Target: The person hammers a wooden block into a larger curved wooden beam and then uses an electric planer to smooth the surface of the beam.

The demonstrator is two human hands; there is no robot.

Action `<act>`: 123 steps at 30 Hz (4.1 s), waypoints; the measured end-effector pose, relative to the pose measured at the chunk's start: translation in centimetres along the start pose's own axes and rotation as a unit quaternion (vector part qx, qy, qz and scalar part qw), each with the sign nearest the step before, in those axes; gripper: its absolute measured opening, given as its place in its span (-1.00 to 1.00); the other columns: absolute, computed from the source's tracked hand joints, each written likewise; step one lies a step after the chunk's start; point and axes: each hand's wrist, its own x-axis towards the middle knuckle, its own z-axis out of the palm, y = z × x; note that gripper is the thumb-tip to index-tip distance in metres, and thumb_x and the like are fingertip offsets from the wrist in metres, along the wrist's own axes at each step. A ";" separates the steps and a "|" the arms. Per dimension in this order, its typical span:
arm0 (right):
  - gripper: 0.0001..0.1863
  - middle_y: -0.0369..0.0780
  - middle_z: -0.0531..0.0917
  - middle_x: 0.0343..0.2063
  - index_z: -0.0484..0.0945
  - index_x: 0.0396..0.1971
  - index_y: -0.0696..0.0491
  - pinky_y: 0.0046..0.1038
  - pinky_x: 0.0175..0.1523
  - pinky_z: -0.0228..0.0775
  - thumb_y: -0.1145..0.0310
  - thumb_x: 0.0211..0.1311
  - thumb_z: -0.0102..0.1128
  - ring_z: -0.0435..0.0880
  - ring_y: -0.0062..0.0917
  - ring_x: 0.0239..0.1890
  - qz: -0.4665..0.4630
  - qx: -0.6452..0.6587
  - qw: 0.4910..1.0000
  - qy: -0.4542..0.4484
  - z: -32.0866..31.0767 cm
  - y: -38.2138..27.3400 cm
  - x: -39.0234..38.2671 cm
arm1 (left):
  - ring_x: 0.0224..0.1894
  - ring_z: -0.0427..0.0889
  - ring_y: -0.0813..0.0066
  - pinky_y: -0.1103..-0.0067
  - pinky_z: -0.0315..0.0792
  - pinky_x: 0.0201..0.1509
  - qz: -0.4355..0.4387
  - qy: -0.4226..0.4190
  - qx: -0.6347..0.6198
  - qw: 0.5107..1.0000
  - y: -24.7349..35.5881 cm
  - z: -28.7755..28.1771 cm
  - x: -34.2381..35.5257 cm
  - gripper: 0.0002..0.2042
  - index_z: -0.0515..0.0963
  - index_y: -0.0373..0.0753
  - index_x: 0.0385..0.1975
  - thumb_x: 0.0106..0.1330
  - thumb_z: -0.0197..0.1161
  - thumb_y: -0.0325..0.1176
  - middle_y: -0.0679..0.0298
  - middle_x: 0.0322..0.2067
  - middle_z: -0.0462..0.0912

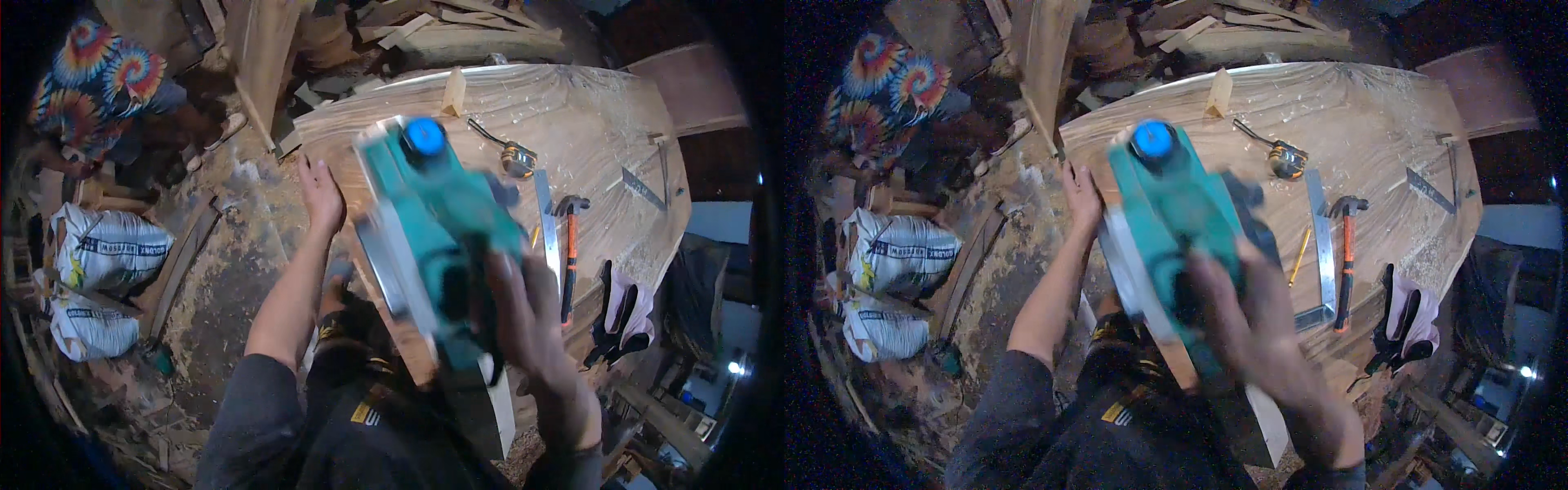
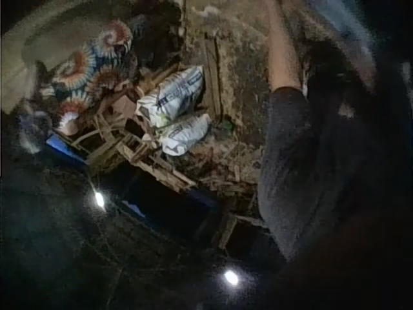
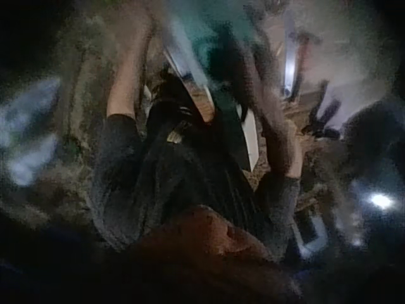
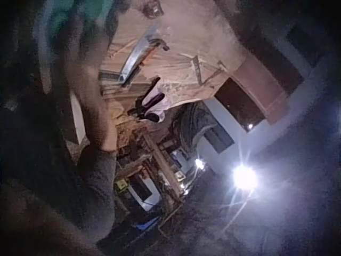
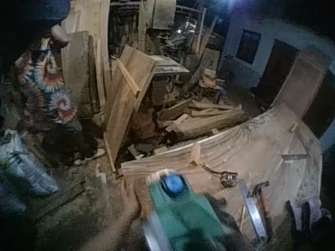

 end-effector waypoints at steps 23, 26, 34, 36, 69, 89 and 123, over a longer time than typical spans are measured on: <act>-0.30 -0.12 0.69 -0.12 0.61 -0.01 0.19 -0.33 0.09 0.48 0.18 -0.19 0.66 0.67 -0.38 -0.04 0.431 0.010 0.887 0.165 -6.2 3.2 -53.7 | 0.35 0.40 -0.08 0.16 0.18 0.42 0.455 -0.286 0.206 0.818 12.0 -1.5 -19.8 -0.44 0.34 -0.31 0.38 0.40 0.19 -0.26 -0.05 0.32 0.44; -0.35 -0.07 0.62 0.02 0.60 0.05 0.17 -0.18 0.13 0.41 0.15 -0.07 0.53 0.60 -0.24 0.06 0.599 -0.018 0.782 0.174 -6.5 0.2 -53.0 | 0.38 0.41 0.12 0.00 0.14 0.40 0.530 -0.525 0.212 0.631 12.6 -3.4 -28.9 -0.37 0.36 -0.15 0.39 0.35 0.26 -0.06 0.15 0.34 0.46; -0.59 0.03 0.59 0.12 0.57 0.16 0.15 0.16 0.24 0.32 0.33 0.37 0.13 0.56 -0.04 0.14 0.887 -0.038 0.447 0.112 -4.4 -1.3 -43.3 | 0.46 0.31 0.18 -0.04 -0.01 0.49 0.579 -0.435 0.309 0.616 9.8 -3.6 -19.2 -0.38 0.37 -0.07 0.40 0.40 0.16 0.07 0.26 0.41 0.39; -0.61 0.03 0.60 0.10 0.58 0.14 0.16 0.18 0.26 0.30 0.35 0.38 0.12 0.57 -0.04 0.13 0.890 -0.041 0.441 0.106 -2.2 1.8 -45.2 | 0.45 0.31 0.20 -0.02 0.03 0.48 0.599 -0.367 0.330 0.630 10.1 -3.9 -12.9 -0.39 0.39 -0.08 0.39 0.40 0.16 0.07 0.28 0.42 0.38; -0.38 -0.06 0.71 -0.10 0.60 0.05 0.15 -0.32 0.01 0.47 0.52 -0.17 0.50 0.65 -0.25 -0.12 0.639 -0.093 0.764 0.000 -3.1 -17.0 1.0 | -0.06 0.64 0.44 0.35 0.17 0.25 0.325 -0.253 0.165 0.896 1.1 -2.8 11.8 -0.94 0.61 -0.03 -0.37 0.23 0.22 -0.29 0.45 -0.27 0.72; -0.34 -0.12 0.65 0.06 0.45 0.28 0.09 -0.22 -0.02 0.59 0.32 0.18 0.48 0.68 -0.38 -0.03 0.534 -0.043 0.844 0.016 -4.8 -13.5 -11.1 | -0.05 0.62 0.25 0.25 0.25 0.23 0.307 -0.234 0.155 0.910 0.6 -2.0 10.4 -0.90 0.60 -0.10 -0.41 0.06 0.28 -0.40 0.34 -0.31 0.67; -0.39 -0.15 0.64 -0.56 0.57 -0.25 0.19 -0.34 -0.33 0.50 -0.19 0.34 0.16 0.67 -0.46 -0.53 0.000 0.123 0.992 -0.006 3.6 -2.8 15.4 | 0.28 0.44 0.01 0.08 0.07 0.45 0.257 -0.140 0.049 0.955 -10.2 -2.0 6.8 -0.68 0.63 -0.08 0.07 0.33 0.20 -0.38 -0.01 0.06 0.61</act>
